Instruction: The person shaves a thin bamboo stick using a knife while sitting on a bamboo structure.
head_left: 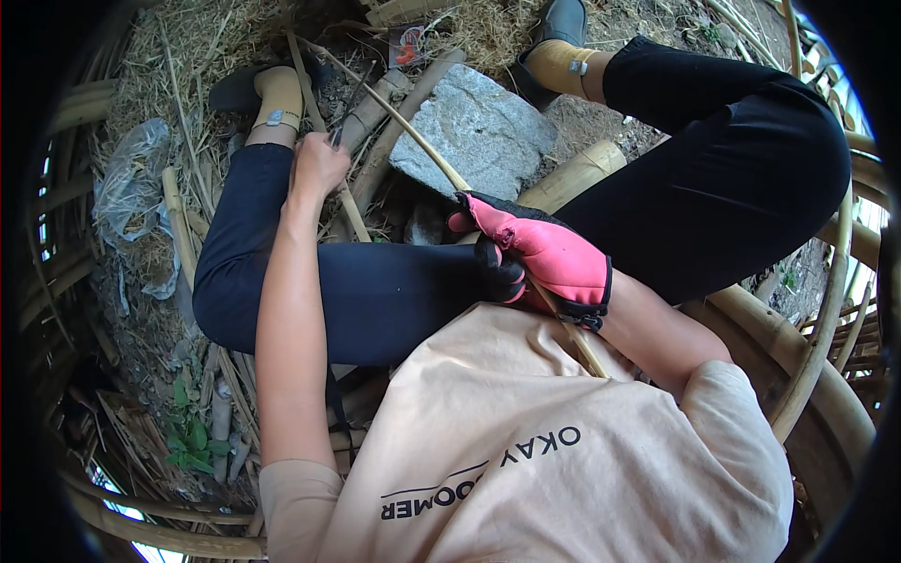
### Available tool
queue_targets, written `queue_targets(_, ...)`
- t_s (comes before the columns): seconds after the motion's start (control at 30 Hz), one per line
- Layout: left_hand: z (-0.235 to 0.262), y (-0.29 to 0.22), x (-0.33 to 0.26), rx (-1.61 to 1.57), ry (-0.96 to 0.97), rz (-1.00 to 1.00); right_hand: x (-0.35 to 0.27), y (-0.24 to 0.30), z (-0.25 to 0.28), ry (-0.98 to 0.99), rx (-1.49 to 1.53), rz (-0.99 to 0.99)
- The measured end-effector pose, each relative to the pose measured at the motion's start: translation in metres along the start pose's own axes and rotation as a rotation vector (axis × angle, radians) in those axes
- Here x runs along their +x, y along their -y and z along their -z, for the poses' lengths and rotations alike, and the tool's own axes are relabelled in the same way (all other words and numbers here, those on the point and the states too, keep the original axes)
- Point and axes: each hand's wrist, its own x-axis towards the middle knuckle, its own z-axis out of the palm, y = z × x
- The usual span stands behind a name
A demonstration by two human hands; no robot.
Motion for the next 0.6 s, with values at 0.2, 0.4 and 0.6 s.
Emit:
queue_targets(0.2,0.011,-0.026,-0.015,-0.044,0.021,-0.041,0.002,-0.004,-0.002,-0.095,-0.013,-0.001)
queue_targets(0.4,0.0,-0.019,-0.008,-0.065,-0.037,-0.127,0.002,-0.003,0.001,-0.059,-0.021,-0.006)
queue_targets(0.6,-0.002,0.005,0.005,-0.027,-0.01,0.038,-0.001,-0.001,-0.004,-0.055,-0.09,-0.017)
